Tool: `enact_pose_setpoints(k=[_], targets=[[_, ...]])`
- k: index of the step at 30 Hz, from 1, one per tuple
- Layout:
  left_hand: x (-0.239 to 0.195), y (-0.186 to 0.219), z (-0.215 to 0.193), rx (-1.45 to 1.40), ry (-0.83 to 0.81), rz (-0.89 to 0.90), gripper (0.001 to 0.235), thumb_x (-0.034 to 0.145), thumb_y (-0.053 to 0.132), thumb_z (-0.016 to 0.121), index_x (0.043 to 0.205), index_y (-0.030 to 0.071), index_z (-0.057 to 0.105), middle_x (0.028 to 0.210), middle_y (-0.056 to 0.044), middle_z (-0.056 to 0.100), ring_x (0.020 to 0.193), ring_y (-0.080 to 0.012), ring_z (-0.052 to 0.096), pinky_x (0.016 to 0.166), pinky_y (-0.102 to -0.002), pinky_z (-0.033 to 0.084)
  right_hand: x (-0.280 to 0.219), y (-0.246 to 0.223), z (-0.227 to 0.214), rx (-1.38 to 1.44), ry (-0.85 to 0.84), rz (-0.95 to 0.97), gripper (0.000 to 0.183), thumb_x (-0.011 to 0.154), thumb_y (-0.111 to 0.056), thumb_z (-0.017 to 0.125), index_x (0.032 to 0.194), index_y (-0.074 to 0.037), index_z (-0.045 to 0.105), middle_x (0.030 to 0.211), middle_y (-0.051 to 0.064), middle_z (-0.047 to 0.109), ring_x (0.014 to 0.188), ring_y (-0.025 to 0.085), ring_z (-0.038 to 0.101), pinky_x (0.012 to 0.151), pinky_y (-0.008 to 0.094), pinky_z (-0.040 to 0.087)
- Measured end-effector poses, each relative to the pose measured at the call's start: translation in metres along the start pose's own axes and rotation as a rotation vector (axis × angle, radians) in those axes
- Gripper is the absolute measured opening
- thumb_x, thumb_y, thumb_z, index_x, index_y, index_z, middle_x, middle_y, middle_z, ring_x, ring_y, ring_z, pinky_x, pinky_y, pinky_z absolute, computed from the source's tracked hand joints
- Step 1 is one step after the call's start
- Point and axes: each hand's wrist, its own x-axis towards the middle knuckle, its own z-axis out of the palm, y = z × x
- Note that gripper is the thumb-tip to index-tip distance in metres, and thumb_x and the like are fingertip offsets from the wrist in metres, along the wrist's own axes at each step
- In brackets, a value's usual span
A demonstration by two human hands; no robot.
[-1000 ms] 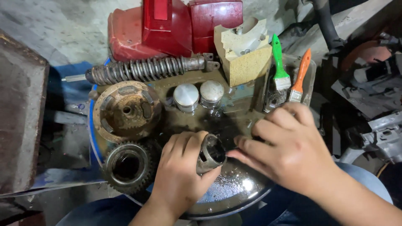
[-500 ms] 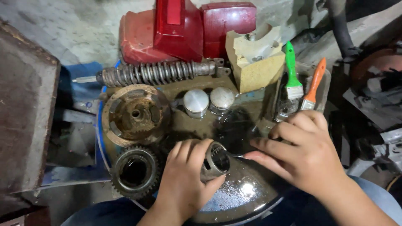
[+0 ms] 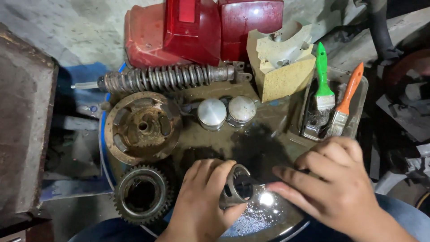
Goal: Cleaning carbon deposits and debris from a motorcycle piston using a small metal tool.
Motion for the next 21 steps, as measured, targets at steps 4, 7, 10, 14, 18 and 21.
enact_pose_setpoints(k=[4,7,10,14,18,21], targets=[[0.0,0.003,0.004,0.004,0.058,0.042,0.085,0.085,0.035,0.109,0.153,0.005,0.069,0.133,-0.013,0.075,0.121,-0.0415,0.07,0.114,-0.061,0.055,-0.006,-0.006,0.013,0.003,-0.005,-0.05,0.035,0.104,-0.056,0.098,0.108,-0.022,0.091,0.094,-0.003,0.069,0.09,0.027,0.06,0.099,0.05,0.047],[-0.002,0.001,0.006,0.01,0.033,0.042,0.082,0.088,0.039,0.108,0.154,0.008,0.069,0.132,-0.012,0.075,0.122,-0.0412,0.071,0.113,-0.062,0.055,-0.003,-0.002,0.006,-0.01,-0.016,-0.061,0.033,0.106,-0.056,0.095,0.109,-0.024,0.09,0.095,-0.003,0.069,0.089,0.028,0.06,0.098,0.05,0.048],[-0.005,-0.002,0.006,0.021,0.091,0.016,0.087,0.082,0.035,0.108,0.156,0.009,0.07,0.137,-0.012,0.076,0.126,-0.0415,0.07,0.115,-0.061,0.055,-0.002,0.002,0.0,-0.047,0.031,-0.021,0.035,0.101,-0.055,0.101,0.108,-0.023,0.091,0.087,-0.004,0.064,0.082,0.025,0.056,0.097,0.049,0.045],[-0.006,-0.002,0.009,0.024,0.075,0.022,0.091,0.081,0.037,0.11,0.157,0.008,0.068,0.138,-0.013,0.075,0.127,-0.0423,0.07,0.116,-0.063,0.055,-0.005,-0.007,0.009,-0.011,0.019,-0.034,0.035,0.103,-0.055,0.098,0.112,-0.022,0.091,0.091,-0.003,0.066,0.084,0.027,0.057,0.095,0.049,0.045],[-0.002,0.007,0.006,0.026,0.16,0.102,0.075,0.085,0.032,0.099,0.149,0.007,0.07,0.13,-0.013,0.076,0.118,-0.042,0.073,0.112,-0.058,0.058,-0.012,-0.008,0.011,-0.042,0.008,-0.05,0.037,0.102,-0.06,0.101,0.106,-0.025,0.09,0.091,-0.005,0.065,0.086,0.025,0.057,0.1,0.05,0.046],[-0.007,0.001,0.005,0.013,0.084,0.013,0.085,0.082,0.03,0.104,0.155,0.007,0.067,0.133,-0.013,0.074,0.119,-0.0427,0.069,0.111,-0.065,0.056,-0.006,-0.007,-0.006,-0.068,0.043,0.042,0.033,0.1,-0.055,0.101,0.112,-0.025,0.092,0.093,-0.007,0.071,0.085,0.024,0.061,0.103,0.05,0.044]])
